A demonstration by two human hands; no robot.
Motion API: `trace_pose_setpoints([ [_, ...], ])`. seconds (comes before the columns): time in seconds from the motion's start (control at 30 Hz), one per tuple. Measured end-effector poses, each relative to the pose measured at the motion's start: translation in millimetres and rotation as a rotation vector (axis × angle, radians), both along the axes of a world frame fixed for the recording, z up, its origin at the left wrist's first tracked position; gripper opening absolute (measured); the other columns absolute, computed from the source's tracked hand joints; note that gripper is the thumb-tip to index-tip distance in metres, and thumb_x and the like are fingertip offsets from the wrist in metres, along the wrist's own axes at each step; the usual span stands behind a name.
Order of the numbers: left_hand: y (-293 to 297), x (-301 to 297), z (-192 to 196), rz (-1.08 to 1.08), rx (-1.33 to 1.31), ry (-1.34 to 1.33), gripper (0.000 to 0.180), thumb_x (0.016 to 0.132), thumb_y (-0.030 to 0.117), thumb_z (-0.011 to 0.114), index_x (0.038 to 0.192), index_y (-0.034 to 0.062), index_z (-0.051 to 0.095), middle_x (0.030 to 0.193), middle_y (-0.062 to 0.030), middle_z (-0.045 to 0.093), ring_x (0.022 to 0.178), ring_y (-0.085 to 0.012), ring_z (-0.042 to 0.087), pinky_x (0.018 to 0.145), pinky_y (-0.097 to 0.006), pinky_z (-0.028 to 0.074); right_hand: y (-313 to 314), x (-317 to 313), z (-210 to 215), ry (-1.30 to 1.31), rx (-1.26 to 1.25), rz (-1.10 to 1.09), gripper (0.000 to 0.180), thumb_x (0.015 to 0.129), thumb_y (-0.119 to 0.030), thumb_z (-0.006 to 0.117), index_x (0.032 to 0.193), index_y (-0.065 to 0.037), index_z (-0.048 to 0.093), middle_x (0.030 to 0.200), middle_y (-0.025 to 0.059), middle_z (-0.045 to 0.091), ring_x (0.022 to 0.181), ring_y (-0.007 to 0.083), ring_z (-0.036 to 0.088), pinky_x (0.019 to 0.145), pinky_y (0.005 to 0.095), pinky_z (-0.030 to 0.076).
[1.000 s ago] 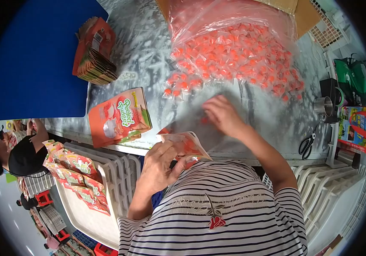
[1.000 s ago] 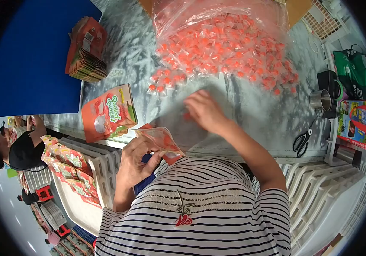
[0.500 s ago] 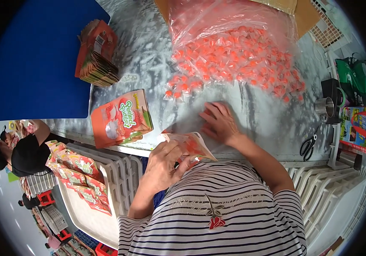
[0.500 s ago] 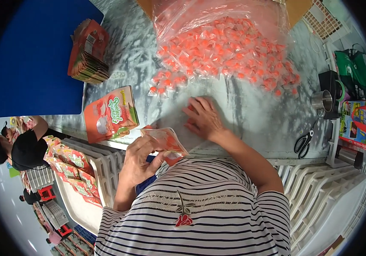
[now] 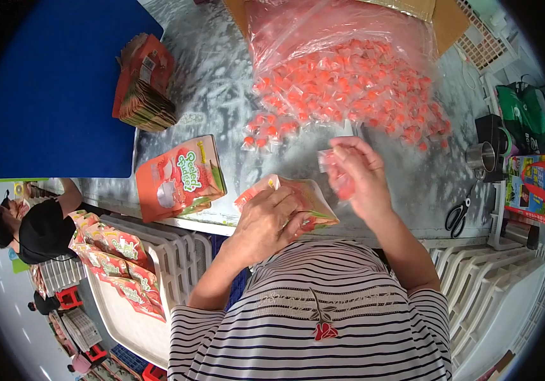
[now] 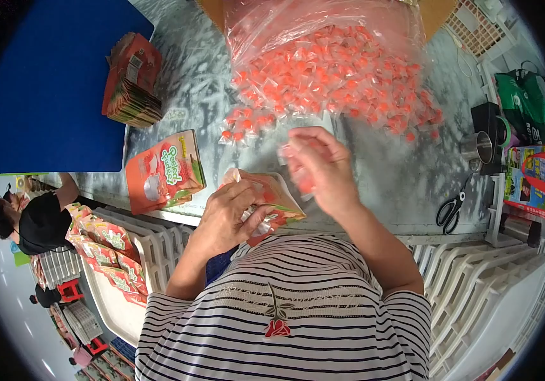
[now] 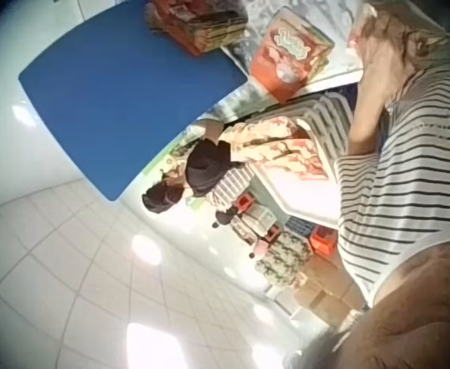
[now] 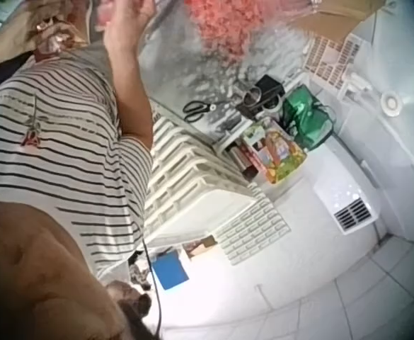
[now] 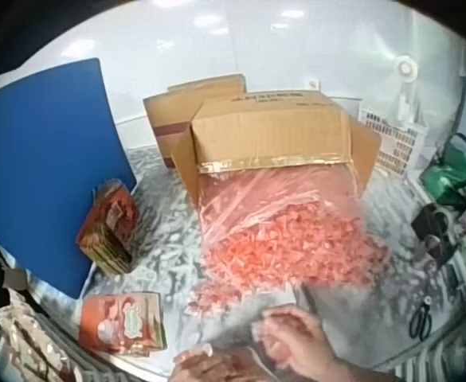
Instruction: Packaging small candies into individual plastic bags at a factory station.
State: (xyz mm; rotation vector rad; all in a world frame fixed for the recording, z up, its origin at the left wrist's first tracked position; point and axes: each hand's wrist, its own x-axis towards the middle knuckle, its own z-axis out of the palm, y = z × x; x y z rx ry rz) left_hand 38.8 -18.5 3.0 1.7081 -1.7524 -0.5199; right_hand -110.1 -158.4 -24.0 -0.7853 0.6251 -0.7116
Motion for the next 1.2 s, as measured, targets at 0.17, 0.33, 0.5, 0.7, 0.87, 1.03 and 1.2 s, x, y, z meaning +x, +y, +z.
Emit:
trace_pose_setpoints([
  [0.17, -7.7, -6.2, 4.1, -0.05, 0.006, 0.013, 0.014, 0.079, 0.008, 0.07, 0.091, 0.0016, 0.065, 0.091, -0.0122, 0.061, 0.084, -0.0339, 0.06, 0.074, -0.041, 0.049, 20.2, 14.0, 6.2, 0.161, -0.289, 0.072, 0.014, 0.096, -0.012, 0.057, 0.106, -0.003, 0.059, 0.092, 0.0038, 0.066, 0.08, 0.0075, 0.061, 0.067, 0.0231, 0.05],
  [0.33, -1.8, -3.9, 0.4, -0.028, 0.021, 0.054, 0.014, 0.078, 0.007, 0.07, 0.09, 0.0013, 0.065, 0.091, -0.0115, 0.06, 0.084, -0.0337, 0.06, 0.074, -0.041, 0.049, 20.8, 11.1, -0.9, 0.073, -0.56, 0.145, 0.013, 0.097, -0.011, 0.053, 0.104, 0.0, 0.057, 0.097, 0.0056, 0.063, 0.091, 0.0092, 0.058, 0.081, 0.0253, 0.048],
  [0.5, -3.7, -5.5, -4.2, -0.031, -0.044, 0.045, 0.014, 0.077, 0.004, 0.07, 0.086, 0.0003, 0.061, 0.09, -0.0129, 0.058, 0.08, -0.0337, 0.059, 0.072, -0.042, 0.05, 27.1, 7.4, -6.6, 0.286, -0.79, 0.128, 0.017, 0.097, -0.006, 0.048, 0.11, 0.001, 0.057, 0.109, 0.0104, 0.059, 0.094, 0.0127, 0.058, 0.087, 0.0257, 0.045],
  [0.7, -3.1, -13.9, -6.0, -0.099, -0.111, 0.043, 0.012, 0.078, 0.005, 0.069, 0.086, 0.0006, 0.061, 0.091, -0.0124, 0.056, 0.083, -0.0333, 0.057, 0.073, -0.042, 0.049, 25.3, 0.2, -7.5, 0.493, -0.805, 0.564, 0.049, 0.094, 0.001, 0.044, 0.142, -0.001, 0.034, 0.135, 0.0176, 0.046, 0.128, 0.0233, 0.044, 0.108, 0.0375, 0.034],
  [0.87, -0.4, -13.0, -7.9, -0.025, -0.08, 0.04, 0.016, 0.076, 0.004, 0.072, 0.09, 0.0015, 0.063, 0.089, -0.0123, 0.057, 0.082, -0.0336, 0.059, 0.072, -0.041, 0.049, 23.5, -5.0, 19.6, 0.042, -0.21, 0.502, 0.048, 0.094, 0.006, 0.035, 0.142, 0.004, 0.032, 0.148, 0.0174, 0.036, 0.138, 0.0236, 0.033, 0.116, 0.0361, 0.021],
  [1.03, -2.9, -14.8, -3.0, -0.069, -0.112, 0.041, 0.012, 0.078, 0.006, 0.07, 0.085, 0.0006, 0.061, 0.086, -0.0135, 0.055, 0.077, -0.0334, 0.056, 0.07, -0.042, 0.048, 31.2, 3.8, 8.0, 0.176, -0.636, 0.315, 0.053, 0.09, 0.011, 0.037, 0.142, 0.001, 0.035, 0.148, 0.0173, 0.036, 0.138, 0.0249, 0.035, 0.115, 0.0366, 0.024],
  [1.2, 3.5, -11.4, 1.0, -0.05, -0.167, 0.037, 0.013, 0.076, 0.003, 0.072, 0.082, -0.0004, 0.061, 0.083, -0.0134, 0.054, 0.072, -0.0326, 0.056, 0.068, -0.042, 0.049, 10.3, -4.8, 18.8, 0.357, -0.57, 0.28, 0.055, 0.088, 0.007, 0.053, 0.14, -0.001, 0.038, 0.138, 0.0149, 0.047, 0.133, 0.0213, 0.041, 0.105, 0.0317, 0.039],
])
